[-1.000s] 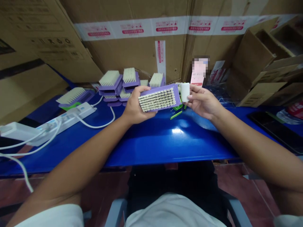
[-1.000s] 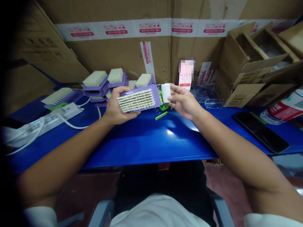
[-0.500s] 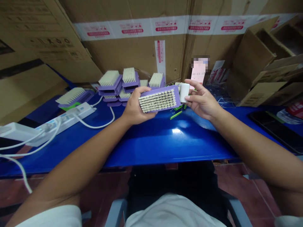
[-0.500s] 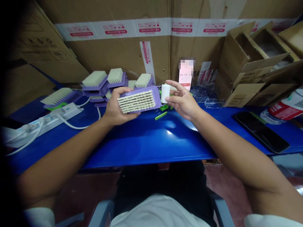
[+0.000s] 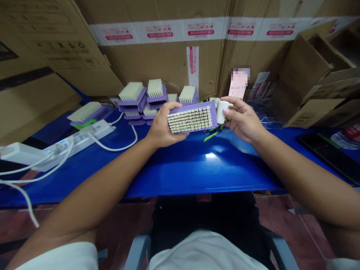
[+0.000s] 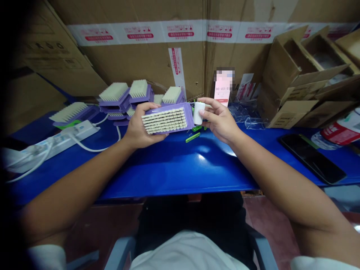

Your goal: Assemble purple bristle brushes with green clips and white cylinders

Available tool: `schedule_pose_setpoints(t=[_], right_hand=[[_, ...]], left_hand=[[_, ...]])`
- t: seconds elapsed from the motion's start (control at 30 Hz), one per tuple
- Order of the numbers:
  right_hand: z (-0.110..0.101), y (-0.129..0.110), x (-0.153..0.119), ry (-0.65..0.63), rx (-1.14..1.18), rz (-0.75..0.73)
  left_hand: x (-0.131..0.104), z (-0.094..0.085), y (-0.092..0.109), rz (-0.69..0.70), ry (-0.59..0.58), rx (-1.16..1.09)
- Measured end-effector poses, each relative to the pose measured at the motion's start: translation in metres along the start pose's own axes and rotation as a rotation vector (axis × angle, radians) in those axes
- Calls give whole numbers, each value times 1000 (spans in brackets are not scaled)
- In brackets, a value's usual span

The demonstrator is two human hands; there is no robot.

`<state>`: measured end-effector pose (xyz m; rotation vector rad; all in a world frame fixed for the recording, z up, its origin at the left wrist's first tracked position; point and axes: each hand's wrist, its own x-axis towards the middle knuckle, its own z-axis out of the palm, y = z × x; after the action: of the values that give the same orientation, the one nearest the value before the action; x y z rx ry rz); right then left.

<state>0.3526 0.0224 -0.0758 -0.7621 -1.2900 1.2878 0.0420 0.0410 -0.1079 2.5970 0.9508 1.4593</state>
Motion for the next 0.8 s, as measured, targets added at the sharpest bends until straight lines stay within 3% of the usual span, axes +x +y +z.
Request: schedule_pose_setpoints(t=[0.27, 0.6, 0.8], right_hand=[[-2, -3, -2, -44, -52, -4], [-1, -1, -1, -21, -55, 1], [-1, -1, -2, -36, -23, 8]], left_hand=[[0, 1, 1, -23, 13, 21], [3, 0, 1, 137, 115, 60], [5, 0, -1, 160, 105, 79]])
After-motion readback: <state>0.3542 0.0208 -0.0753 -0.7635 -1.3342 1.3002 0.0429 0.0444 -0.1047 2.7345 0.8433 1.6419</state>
